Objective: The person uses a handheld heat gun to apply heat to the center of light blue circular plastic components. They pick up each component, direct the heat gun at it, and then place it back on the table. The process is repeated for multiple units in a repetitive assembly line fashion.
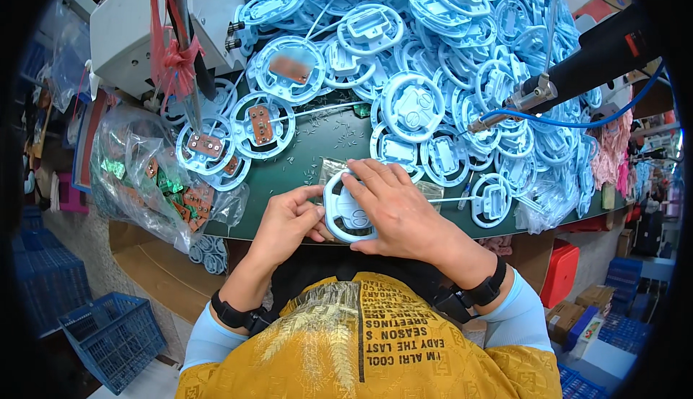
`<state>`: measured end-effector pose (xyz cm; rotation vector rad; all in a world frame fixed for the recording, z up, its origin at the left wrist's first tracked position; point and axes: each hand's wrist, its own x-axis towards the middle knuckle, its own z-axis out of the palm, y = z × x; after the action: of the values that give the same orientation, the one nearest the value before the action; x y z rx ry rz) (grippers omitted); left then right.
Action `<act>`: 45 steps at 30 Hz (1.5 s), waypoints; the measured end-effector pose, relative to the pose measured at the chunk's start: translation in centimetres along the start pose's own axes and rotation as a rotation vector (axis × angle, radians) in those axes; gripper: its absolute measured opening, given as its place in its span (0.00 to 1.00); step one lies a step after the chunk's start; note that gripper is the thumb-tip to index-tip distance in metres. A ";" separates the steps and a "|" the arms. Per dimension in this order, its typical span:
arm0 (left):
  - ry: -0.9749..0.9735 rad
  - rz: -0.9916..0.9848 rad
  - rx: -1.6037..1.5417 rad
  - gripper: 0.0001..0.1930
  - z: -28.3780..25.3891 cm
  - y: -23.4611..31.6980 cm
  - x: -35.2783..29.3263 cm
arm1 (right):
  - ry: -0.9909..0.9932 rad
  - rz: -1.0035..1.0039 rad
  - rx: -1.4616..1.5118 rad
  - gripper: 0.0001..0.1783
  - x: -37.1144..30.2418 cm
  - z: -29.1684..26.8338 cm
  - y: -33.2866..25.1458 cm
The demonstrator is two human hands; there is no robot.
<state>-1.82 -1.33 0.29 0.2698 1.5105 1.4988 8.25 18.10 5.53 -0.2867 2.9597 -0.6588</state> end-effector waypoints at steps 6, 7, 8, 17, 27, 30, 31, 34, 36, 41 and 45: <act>-0.010 -0.015 -0.009 0.18 -0.1 0.3 0.0 | 0.003 -0.008 -0.001 0.55 0.1 -0.1 0.1; -0.012 -0.017 -0.009 0.18 -0.1 0.3 0.1 | 0.004 -0.007 -0.001 0.55 0.0 -0.1 0.1; -0.018 -0.019 -0.004 0.19 -0.1 0.3 0.1 | 0.006 -0.006 -0.001 0.55 0.0 -0.1 0.1; -0.015 -0.027 -0.019 0.19 -0.2 0.2 0.1 | 0.029 -0.017 0.021 0.55 -0.1 -0.2 0.1; -0.023 -0.030 -0.032 0.19 -0.3 0.1 0.3 | -0.006 -0.005 -0.016 0.54 0.0 0.2 0.1; -0.030 -0.034 -0.041 0.19 -0.4 0.1 0.2 | -0.009 -0.005 -0.029 0.54 -0.1 0.4 0.1; -0.033 -0.036 -0.042 0.19 -0.4 0.1 0.2 | -0.015 0.001 -0.041 0.54 -0.2 0.6 0.0; -0.002 -0.050 -0.066 0.18 -0.3 0.0 0.2 | -0.008 0.029 -0.107 0.54 -0.7 1.5 -0.6; -0.021 -0.031 0.018 0.19 -0.1 0.3 0.3 | -0.011 0.068 -0.139 0.55 -1.1 2.7 -0.6; -0.008 -0.043 0.049 0.19 -0.2 0.3 0.7 | 0.111 0.050 -0.141 0.58 -1.3 4.1 -0.3; 0.118 0.041 0.201 0.19 0.5 2.1 -1.2 | 0.171 0.038 0.045 0.57 -2.1 1.9 -0.4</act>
<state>-1.77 -1.44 2.76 0.3373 1.7632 1.4161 10.59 17.44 4.11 -0.1786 3.0977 -0.7823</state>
